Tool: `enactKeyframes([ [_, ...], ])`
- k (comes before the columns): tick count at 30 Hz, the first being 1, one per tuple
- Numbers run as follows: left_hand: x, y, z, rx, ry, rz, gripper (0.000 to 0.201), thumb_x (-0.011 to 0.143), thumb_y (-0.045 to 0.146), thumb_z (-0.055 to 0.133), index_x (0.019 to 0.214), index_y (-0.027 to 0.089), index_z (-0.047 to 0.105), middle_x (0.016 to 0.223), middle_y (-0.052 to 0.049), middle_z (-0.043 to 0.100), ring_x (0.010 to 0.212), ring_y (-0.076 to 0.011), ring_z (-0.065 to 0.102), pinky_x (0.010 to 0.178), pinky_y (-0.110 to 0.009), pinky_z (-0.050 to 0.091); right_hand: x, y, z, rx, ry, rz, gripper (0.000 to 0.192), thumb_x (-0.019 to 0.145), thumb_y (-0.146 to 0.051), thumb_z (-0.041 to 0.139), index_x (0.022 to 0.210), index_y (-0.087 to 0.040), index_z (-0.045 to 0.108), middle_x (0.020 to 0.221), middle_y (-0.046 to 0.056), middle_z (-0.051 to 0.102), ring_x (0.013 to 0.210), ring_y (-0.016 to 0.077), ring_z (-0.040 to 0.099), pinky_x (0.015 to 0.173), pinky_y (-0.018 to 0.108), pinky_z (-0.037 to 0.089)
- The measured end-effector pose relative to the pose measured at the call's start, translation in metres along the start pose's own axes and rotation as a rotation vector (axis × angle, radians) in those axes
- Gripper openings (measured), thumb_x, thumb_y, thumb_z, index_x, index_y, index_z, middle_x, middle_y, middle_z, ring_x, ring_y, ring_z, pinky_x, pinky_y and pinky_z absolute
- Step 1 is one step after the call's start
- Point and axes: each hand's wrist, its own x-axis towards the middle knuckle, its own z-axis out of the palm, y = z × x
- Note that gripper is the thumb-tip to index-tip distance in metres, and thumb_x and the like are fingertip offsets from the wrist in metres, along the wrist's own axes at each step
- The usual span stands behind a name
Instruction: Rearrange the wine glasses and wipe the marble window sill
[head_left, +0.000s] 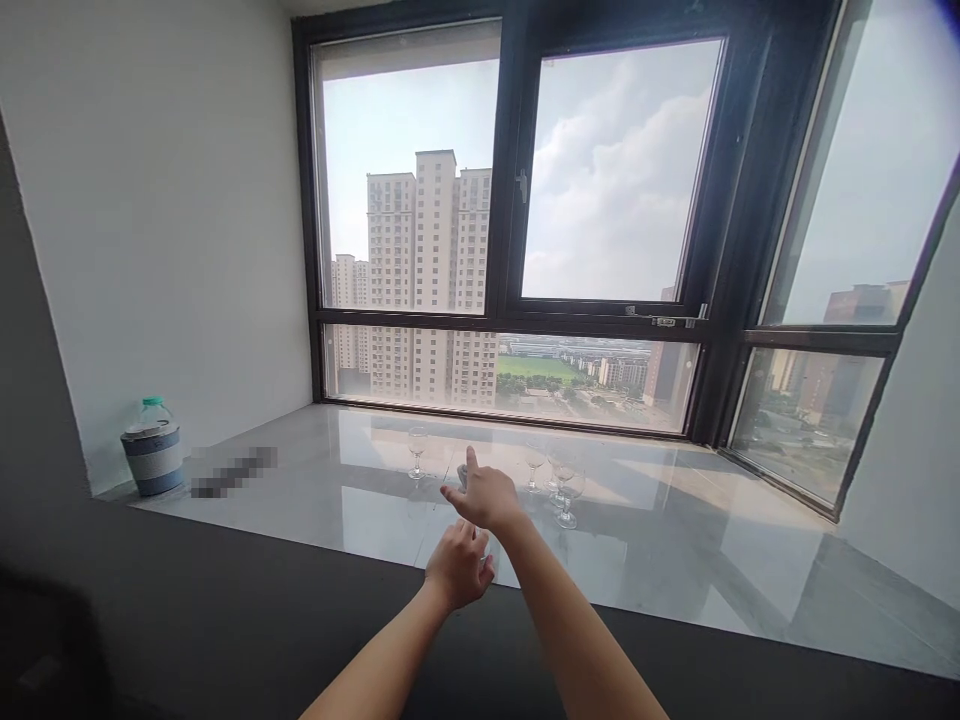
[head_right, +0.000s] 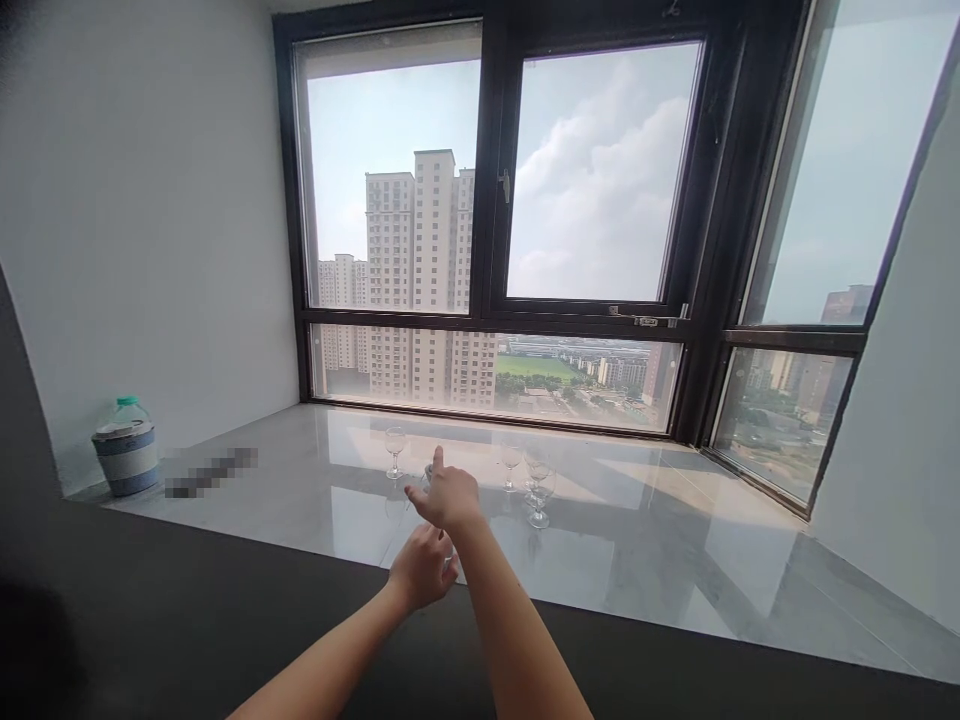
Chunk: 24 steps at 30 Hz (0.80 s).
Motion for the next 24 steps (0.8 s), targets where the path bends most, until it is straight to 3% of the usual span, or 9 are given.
enactKeyframes([
  [6, 0.000, 0.000, 0.003, -0.001, 0.064, -0.005, 0.027, 0.085, 0.031, 0.047, 0.102, 0.016, 0.061, 0.103, -0.015, 0.058, 0.097, -0.0283, 0.051, 0.083, -0.043, 0.043, 0.007, 0.000, -0.003, -0.005, -0.034, 0.010, 0.083, 0.086, -0.066, 0.042, 0.149, -0.014, 0.034, 0.108, 0.016, 0.069, 0.100, 0.0302, 0.064, 0.076, 0.037, 0.047],
  [16, 0.000, -0.001, 0.006, 0.029, 0.062, -0.007, 0.027, 0.085, 0.032, 0.048, 0.102, 0.016, 0.062, 0.102, -0.014, 0.057, 0.094, -0.0282, 0.050, 0.082, -0.043, 0.043, 0.011, -0.003, -0.005, -0.024, -0.066, 0.030, 0.077, 0.088, -0.065, 0.038, 0.146, -0.015, 0.039, 0.112, 0.016, 0.068, 0.105, 0.0306, 0.063, 0.079, 0.039, 0.047],
  [24, -0.001, 0.003, -0.004, 0.038, 0.012, -0.019, 0.031, 0.087, 0.033, 0.044, 0.105, 0.015, 0.061, 0.104, -0.015, 0.057, 0.096, -0.0291, 0.051, 0.083, -0.043, 0.043, 0.014, -0.002, 0.001, -0.017, -0.116, 0.051, 0.078, 0.089, -0.064, 0.034, 0.148, -0.013, 0.035, 0.116, 0.018, 0.066, 0.108, 0.0315, 0.062, 0.082, 0.040, 0.047],
])
